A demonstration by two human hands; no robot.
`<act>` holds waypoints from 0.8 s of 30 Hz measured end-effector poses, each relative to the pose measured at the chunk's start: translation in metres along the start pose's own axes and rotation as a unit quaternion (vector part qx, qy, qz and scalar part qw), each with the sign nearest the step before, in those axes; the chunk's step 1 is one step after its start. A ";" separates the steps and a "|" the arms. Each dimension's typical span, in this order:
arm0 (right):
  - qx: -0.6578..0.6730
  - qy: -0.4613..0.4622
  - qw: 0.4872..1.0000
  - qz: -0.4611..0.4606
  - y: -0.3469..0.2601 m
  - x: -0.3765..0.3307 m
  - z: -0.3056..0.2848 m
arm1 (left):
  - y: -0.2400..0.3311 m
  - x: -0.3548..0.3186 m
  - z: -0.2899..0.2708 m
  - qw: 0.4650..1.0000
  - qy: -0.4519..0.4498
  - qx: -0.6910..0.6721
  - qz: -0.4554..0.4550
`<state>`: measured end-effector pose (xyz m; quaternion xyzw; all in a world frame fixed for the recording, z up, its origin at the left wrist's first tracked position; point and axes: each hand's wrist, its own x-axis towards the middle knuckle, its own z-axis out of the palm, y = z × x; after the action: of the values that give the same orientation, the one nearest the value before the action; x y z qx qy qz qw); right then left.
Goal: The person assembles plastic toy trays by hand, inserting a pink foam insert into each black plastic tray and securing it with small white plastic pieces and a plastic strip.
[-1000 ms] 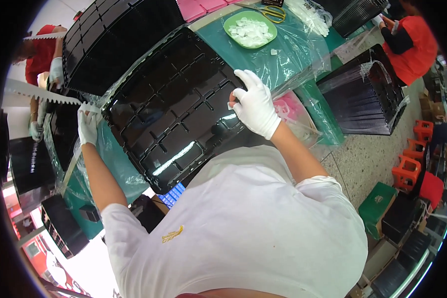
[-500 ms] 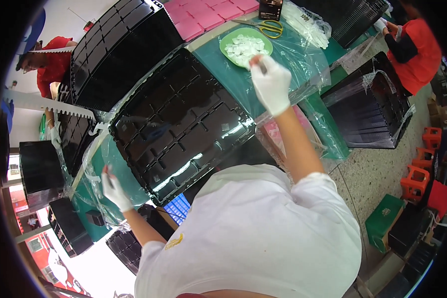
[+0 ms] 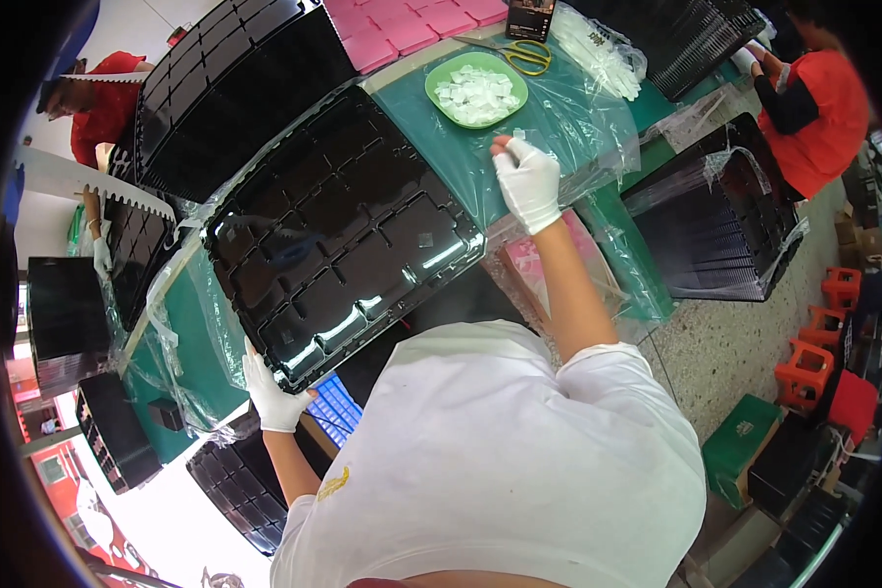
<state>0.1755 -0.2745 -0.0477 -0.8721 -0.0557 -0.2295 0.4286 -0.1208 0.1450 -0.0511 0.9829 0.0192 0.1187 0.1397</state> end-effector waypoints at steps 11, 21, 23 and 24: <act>-0.143 -0.263 0.923 -0.241 -0.032 -0.051 -0.034 | 0.025 -0.002 0.015 0.991 0.097 0.054 -0.070; -0.113 -0.223 0.937 -0.244 -0.012 -0.054 -0.018 | 0.021 -0.001 0.031 0.982 0.138 0.074 -0.103; -0.105 -0.195 0.948 -0.229 -0.014 -0.057 -0.017 | 0.017 -0.002 0.039 0.974 0.175 0.093 -0.106; -0.105 -0.194 0.948 -0.230 -0.013 -0.057 -0.016 | 0.016 -0.002 0.041 0.974 0.176 0.093 -0.106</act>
<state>0.1159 -0.2730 -0.0557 -0.9033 -0.3126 -0.1530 0.2509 -0.1127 0.1189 -0.0852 0.9476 0.1582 0.2721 0.0539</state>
